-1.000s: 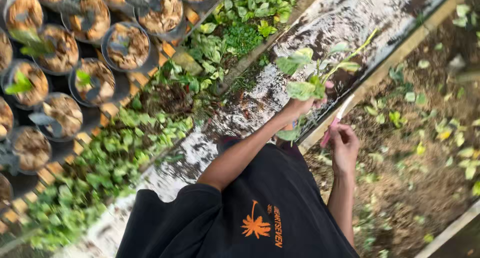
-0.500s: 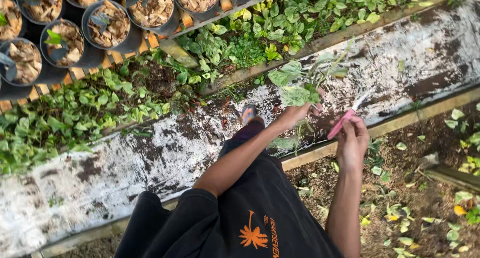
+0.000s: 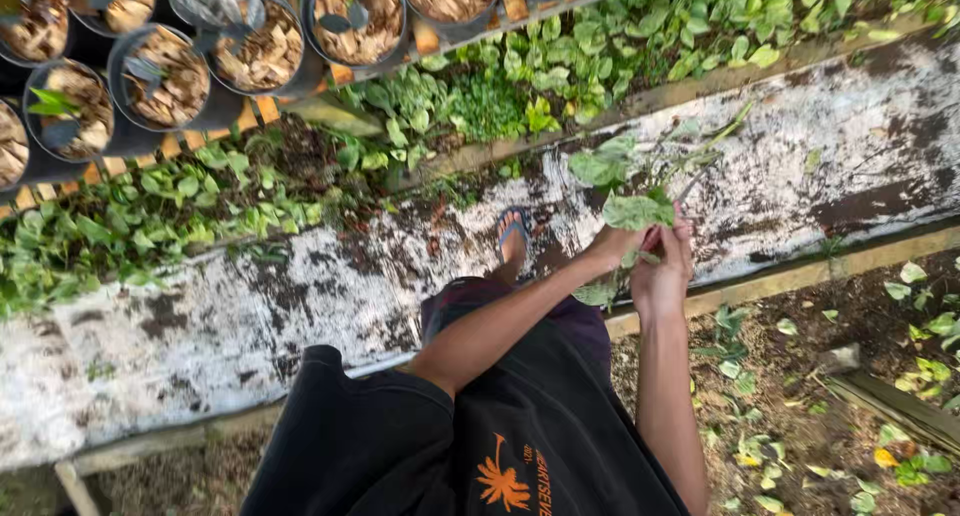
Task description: The person uses pink-handled shears to cut stems of variegated leafy plants in a raised garden bed. They remove weeds by hand, gather the cuttings, and walk along the bed to collect more stems, ending with a bundle of plant material.
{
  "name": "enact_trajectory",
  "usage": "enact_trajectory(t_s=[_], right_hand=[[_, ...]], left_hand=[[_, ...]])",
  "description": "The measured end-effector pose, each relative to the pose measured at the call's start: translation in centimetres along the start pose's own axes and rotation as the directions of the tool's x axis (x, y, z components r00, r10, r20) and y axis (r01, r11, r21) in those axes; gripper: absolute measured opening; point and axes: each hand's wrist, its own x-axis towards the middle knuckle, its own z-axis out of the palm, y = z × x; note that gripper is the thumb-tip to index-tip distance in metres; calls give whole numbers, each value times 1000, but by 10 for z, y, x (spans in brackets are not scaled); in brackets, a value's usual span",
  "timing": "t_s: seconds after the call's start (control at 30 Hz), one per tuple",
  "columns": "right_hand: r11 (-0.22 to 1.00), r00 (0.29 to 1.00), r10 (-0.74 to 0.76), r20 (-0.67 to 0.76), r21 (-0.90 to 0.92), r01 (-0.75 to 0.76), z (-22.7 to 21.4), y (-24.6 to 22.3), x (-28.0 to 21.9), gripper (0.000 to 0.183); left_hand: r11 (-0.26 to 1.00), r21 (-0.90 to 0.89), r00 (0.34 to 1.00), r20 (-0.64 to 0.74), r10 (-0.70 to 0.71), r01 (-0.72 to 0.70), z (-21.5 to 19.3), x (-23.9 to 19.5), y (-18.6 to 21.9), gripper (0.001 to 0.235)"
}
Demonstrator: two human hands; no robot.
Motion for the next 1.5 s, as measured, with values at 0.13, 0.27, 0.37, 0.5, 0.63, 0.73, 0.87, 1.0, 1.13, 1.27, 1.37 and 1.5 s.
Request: enact_trajectory(t_s=[0.13, 0.27, 0.37, 0.5, 0.63, 0.73, 0.87, 1.0, 1.13, 1.27, 1.37, 1.5], right_hand=[[993, 990, 114, 79, 20, -116, -10, 6, 32, 15], [989, 970, 114, 216, 70, -132, -37, 21, 62, 12], [964, 961, 255, 108, 44, -261, -40, 36, 84, 22], [940, 928, 322, 186, 59, -337, -48, 46, 100, 21], [948, 932, 293, 216, 64, -313, -51, 60, 129, 19], [954, 948, 283, 146, 56, -293, -58, 76, 160, 15], [970, 978, 206, 12, 131, -206, -78, 110, 204, 10], [990, 997, 67, 50, 124, -73, -101, 172, 256, 7], [957, 999, 14, 44, 289, -26, -144, 225, 321, 10], [967, 999, -17, 42, 255, 6, -189, 258, 413, 15], [1000, 993, 2, -119, 15, 0, -239, 276, 463, 15], [993, 972, -98, -213, -81, 82, -335, 313, 535, 9]], left_hand=[[952, 287, 992, -98, -84, 110, -18, 7, -6, 43], [872, 489, 1000, -23, 18, -4, -24, -5, -18, 43], [881, 472, 980, 153, -123, 37, -46, -7, -22, 57], [480, 873, 996, 67, 60, -88, -63, -10, -24, 67], [591, 781, 973, -85, -217, 200, -67, 11, -3, 62], [365, 914, 953, -69, -295, 179, -72, 36, 15, 63], [275, 946, 937, -68, -342, 169, -91, 82, 9, 58], [268, 953, 932, -33, -361, 138, -137, 115, -55, 51], [402, 912, 905, 103, -412, 79, -162, 190, -168, 47], [770, 601, 786, 361, -502, 215, -198, 290, -280, 37], [727, 678, 764, 410, -498, 110, -248, 363, -339, 31], [319, 894, 806, 428, -409, -313, -314, 431, -393, 44]])
